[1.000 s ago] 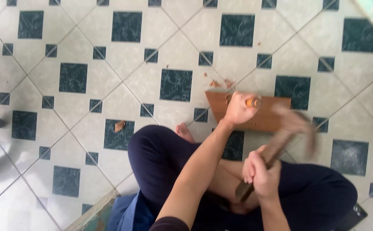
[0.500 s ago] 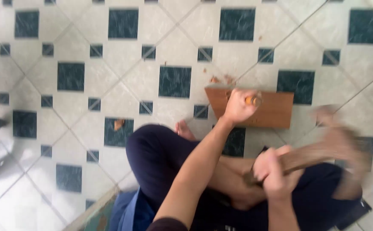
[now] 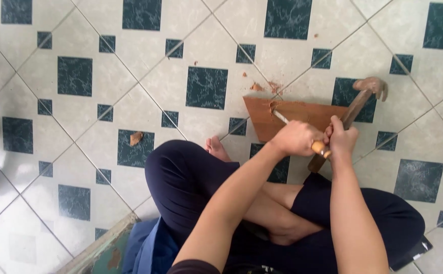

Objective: The person carves a piece of wood using a hammer and a chisel while sitting on the floor.

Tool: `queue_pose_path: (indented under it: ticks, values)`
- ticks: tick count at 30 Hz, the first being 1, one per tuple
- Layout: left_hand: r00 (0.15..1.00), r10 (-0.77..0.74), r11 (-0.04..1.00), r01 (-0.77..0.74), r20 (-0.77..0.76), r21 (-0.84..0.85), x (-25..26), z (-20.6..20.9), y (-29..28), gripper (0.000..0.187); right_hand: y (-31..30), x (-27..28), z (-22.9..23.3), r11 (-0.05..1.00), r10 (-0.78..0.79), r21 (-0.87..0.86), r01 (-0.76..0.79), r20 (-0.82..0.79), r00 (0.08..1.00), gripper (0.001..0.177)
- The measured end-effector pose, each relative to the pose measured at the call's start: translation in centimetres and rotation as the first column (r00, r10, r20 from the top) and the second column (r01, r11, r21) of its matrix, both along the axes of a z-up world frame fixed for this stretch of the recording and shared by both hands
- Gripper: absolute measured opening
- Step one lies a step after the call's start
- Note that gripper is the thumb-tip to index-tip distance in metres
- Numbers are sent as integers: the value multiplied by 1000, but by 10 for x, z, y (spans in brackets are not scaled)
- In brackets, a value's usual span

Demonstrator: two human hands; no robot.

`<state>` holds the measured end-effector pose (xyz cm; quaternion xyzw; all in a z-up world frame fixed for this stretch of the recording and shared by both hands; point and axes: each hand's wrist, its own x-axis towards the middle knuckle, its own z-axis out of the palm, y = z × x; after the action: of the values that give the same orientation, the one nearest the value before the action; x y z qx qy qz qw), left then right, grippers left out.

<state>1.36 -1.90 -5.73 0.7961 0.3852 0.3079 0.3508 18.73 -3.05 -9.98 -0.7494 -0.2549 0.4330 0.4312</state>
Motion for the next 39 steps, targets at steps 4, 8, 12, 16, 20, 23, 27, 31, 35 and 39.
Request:
queue_pose_path:
  ticks: [4,8,12,16,20,23,27,31,35,39]
  values:
    - [905,131,989,-89,405,-121,-29,24,37,11,2,-14,37,1000,-14,-6,13,-95,995,33]
    - [743,343,932,-191,575,-308,-39,54,35,21,-3,-16,42,999,-38,-29,36,-103,994,30]
    - [965,-28,998,11,-261,-67,17,-26,1,12,-2,-2,2,999,-31,23,33,-90,995,33]
    - [943,-130,986,90,-307,-141,12,-10,7,9,-6,0,2,998,-37,43,39,-59,998,33]
    - [849,-308,951,287,-430,-114,-1,-23,8,4,0,-18,39,1000,-21,16,22,-87,996,32]
    - [825,-372,927,353,-424,-128,-10,-4,14,3,-2,-15,38,1000,-10,25,13,-91,996,33]
    - [913,-383,912,351,-136,-213,-41,45,37,7,-6,-13,39,1000,5,20,-3,-105,994,32]
    - [921,-273,962,254,277,105,-94,88,47,21,-6,-19,45,999,8,48,-3,-100,995,31]
    - [888,460,887,-461,-25,-29,-117,75,62,6,-2,-21,52,999,29,-15,-31,-80,996,30]
    - [658,481,771,-632,-579,-76,-127,25,53,34,-4,-21,48,1000,20,-20,-21,-87,996,27]
